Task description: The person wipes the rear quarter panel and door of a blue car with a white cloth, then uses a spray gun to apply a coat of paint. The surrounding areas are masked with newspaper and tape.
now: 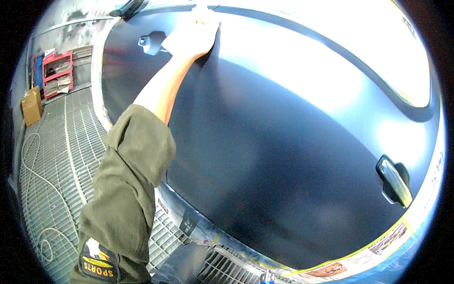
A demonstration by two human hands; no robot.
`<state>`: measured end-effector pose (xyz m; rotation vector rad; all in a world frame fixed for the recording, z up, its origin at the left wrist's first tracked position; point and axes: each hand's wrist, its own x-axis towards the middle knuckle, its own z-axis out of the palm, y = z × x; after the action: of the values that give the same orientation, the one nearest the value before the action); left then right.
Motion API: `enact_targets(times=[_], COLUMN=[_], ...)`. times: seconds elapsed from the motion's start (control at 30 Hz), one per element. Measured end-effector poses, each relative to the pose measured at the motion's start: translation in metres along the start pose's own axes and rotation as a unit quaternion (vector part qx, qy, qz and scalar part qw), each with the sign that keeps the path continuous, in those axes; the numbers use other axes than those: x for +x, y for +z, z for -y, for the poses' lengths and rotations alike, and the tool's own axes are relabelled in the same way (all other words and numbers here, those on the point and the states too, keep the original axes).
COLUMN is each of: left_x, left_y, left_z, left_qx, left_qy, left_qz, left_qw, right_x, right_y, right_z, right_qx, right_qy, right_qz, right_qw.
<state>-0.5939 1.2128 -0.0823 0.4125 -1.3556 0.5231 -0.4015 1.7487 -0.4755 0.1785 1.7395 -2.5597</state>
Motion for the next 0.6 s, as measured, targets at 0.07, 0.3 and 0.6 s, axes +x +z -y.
enact_targets(times=[0.07,0.3,0.6], left_x=[-0.015,-0.08,-0.164], left_y=[0.006,-0.049,-0.08], left_z=[0.012,-0.025,-0.035], left_qx=[-0.042,-0.337,-0.336], left_qy=[-0.038,-0.26,-0.23], left_qz=[0.006,0.095,0.098], left_qw=[0.998,0.9,0.908], right_x=[0.001,0.0,0.001], right_y=[0.01,0.038,0.066], right_z=[-0.002,-0.003,-0.006], right_qx=[-0.026,-0.117,-0.194], right_qy=[-0.011,-0.067,-0.102], right_qz=[0.004,-0.006,0.009], right_qw=[1.0,0.991,0.976])
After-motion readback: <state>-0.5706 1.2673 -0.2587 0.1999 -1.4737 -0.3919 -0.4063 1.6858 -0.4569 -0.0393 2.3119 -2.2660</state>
